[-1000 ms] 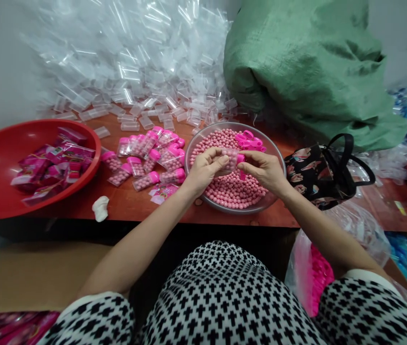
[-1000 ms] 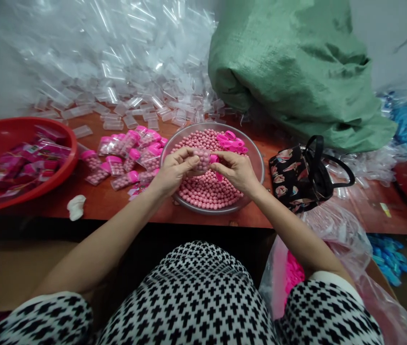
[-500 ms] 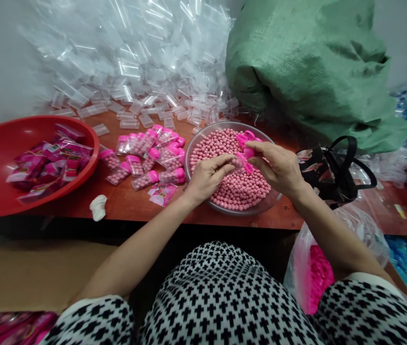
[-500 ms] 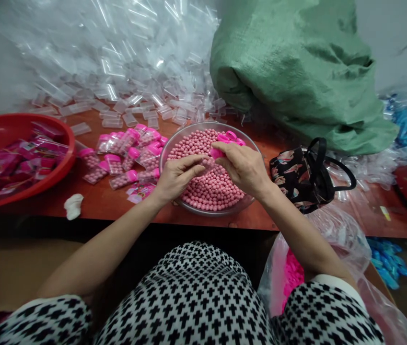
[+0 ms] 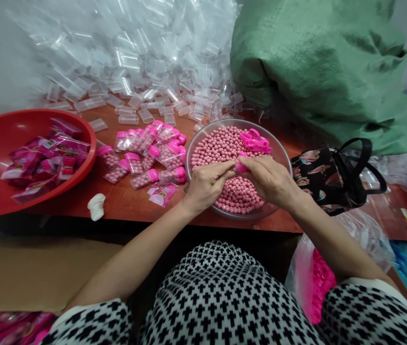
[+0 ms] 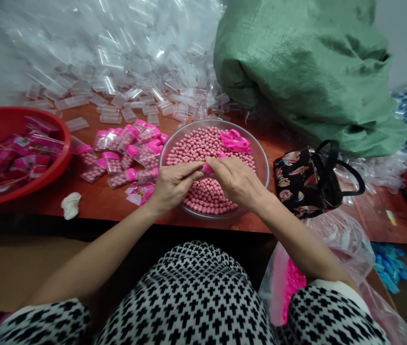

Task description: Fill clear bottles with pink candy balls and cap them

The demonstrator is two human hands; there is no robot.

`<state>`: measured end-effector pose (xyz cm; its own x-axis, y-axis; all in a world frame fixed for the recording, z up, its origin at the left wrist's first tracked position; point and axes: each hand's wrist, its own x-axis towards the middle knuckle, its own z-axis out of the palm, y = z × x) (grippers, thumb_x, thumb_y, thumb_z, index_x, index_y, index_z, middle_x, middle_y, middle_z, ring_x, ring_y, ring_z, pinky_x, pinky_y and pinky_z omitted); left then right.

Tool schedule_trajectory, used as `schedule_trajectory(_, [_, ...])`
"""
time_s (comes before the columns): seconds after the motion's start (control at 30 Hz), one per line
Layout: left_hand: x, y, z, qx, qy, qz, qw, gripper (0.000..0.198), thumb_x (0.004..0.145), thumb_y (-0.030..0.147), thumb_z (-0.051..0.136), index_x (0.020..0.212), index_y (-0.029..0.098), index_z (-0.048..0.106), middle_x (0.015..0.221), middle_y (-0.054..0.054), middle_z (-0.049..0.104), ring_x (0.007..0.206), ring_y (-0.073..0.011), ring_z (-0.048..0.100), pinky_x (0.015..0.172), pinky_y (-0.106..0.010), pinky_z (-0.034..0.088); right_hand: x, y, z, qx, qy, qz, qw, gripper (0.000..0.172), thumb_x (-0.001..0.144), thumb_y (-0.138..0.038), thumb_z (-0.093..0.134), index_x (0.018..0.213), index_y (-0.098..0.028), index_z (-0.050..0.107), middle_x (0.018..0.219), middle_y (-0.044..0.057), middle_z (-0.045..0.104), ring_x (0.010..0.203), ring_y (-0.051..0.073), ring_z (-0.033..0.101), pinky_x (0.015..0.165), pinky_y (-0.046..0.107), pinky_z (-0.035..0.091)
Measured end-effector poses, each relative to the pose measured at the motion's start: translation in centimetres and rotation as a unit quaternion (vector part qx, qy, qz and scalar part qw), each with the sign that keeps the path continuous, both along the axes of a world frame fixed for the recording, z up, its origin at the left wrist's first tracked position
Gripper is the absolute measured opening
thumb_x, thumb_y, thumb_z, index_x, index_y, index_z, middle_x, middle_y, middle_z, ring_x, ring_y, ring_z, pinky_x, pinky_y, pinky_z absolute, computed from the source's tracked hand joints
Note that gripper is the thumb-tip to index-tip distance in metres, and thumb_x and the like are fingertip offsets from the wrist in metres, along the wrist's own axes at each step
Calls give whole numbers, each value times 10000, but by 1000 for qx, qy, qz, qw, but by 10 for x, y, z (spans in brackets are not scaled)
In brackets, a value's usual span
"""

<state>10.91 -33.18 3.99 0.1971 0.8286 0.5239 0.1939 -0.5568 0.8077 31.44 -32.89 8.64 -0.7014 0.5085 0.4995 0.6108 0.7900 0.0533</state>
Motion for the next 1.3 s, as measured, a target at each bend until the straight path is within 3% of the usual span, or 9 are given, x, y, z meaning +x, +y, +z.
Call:
schedule_trajectory(0.2, [1, -2, 4, -9, 6, -11, 1000, 243, 909, 197, 621, 1081, 194, 792, 1103, -64, 785, 980, -213, 760, 925, -311, 594, 0, 7, -2, -57, 34, 42, 997, 275, 996, -168, 510, 1230, -146, 654, 1055, 131, 773, 937, 223, 731, 833, 361, 586])
schedule_trajectory(0.3, [3, 4, 5, -99, -66, -26, 993, 250, 867, 290, 696, 1072, 189, 797, 1105, -71, 784, 1004, -237, 752, 945, -351, 593, 3, 7, 3, -186, 153, 21, 970, 299, 978, -285, 598, 1251, -196, 683, 1159, 104, 762, 1063, 231, 725, 963, 375, 569])
schedule_trajectory(0.37, [3, 8, 5, -183, -152, -49, 970, 335, 821, 377, 749, 1089, 181, 792, 1101, -78, 784, 1004, -257, 749, 899, -373, 616, 8, 4, 7, -329, 258, 14, 908, 403, 934, -367, 671, 1319, -249, 657, 1274, 79, 722, 1145, 240, 701, 988, 387, 570])
schedule_trajectory(0.47, [2, 11, 5, -282, -253, -73, 923, 470, 742, 462, 816, 1119, 183, 782, 1093, -79, 784, 958, -269, 753, 794, -377, 644, 15, -1, 8, -497, 401, 35, 769, 538, 803, -411, 815, 1307, -300, 663, 1282, 54, 713, 1063, 231, 733, 919, 400, 613])
schedule_trajectory(0.6, [4, 10, 4, -235, -231, -80, 941, 392, 738, 438, 835, 1047, 198, 808, 1089, -78, 786, 1002, -262, 742, 917, -393, 609, 17, 3, 1, -532, 520, 19, 668, 355, 704, -407, 890, 988, -231, 769, 841, 7, 761, 711, 146, 730, 745, 308, 641])
schedule_trajectory(0.7, [5, 8, 2, -146, -161, -74, 973, 285, 804, 394, 788, 1025, 216, 816, 1082, -84, 785, 1043, -242, 725, 1007, -389, 558, 11, 11, -2, -577, 512, 13, 637, 393, 643, -461, 909, 888, -201, 747, 837, 14, 745, 704, 137, 709, 661, 263, 631])
schedule_trajectory(0.9, [4, 9, -3, -77, -77, -49, 993, 235, 867, 340, 724, 1067, 242, 801, 1163, -79, 740, 1197, -231, 632, 1078, -388, 496, -7, 14, -1, -724, 376, 17, 579, 464, 764, -623, 688, 890, -177, 670, 902, 110, 753, 906, 255, 741, 811, 460, 639])
schedule_trajectory(1.13, [5, 8, -4, -76, -94, -42, 992, 200, 870, 305, 712, 1031, 234, 807, 1133, -73, 741, 1150, -223, 646, 1054, -372, 502, -25, 13, -10, -678, 470, -35, 564, 258, 690, -436, 694, 729, -195, 609, 737, 48, 714, 839, 250, 736, 836, 481, 636])
schedule_trajectory(1.3, [5, 9, -4, -73, -108, -30, 991, 222, 874, 311, 699, 1031, 191, 801, 1118, -92, 754, 1119, -223, 671, 1049, -371, 508, -35, 13, -12, -676, 502, -64, 536, 333, 677, -499, 742, 764, -198, 627, 696, 34, 717, 761, 224, 729, 758, 407, 651])
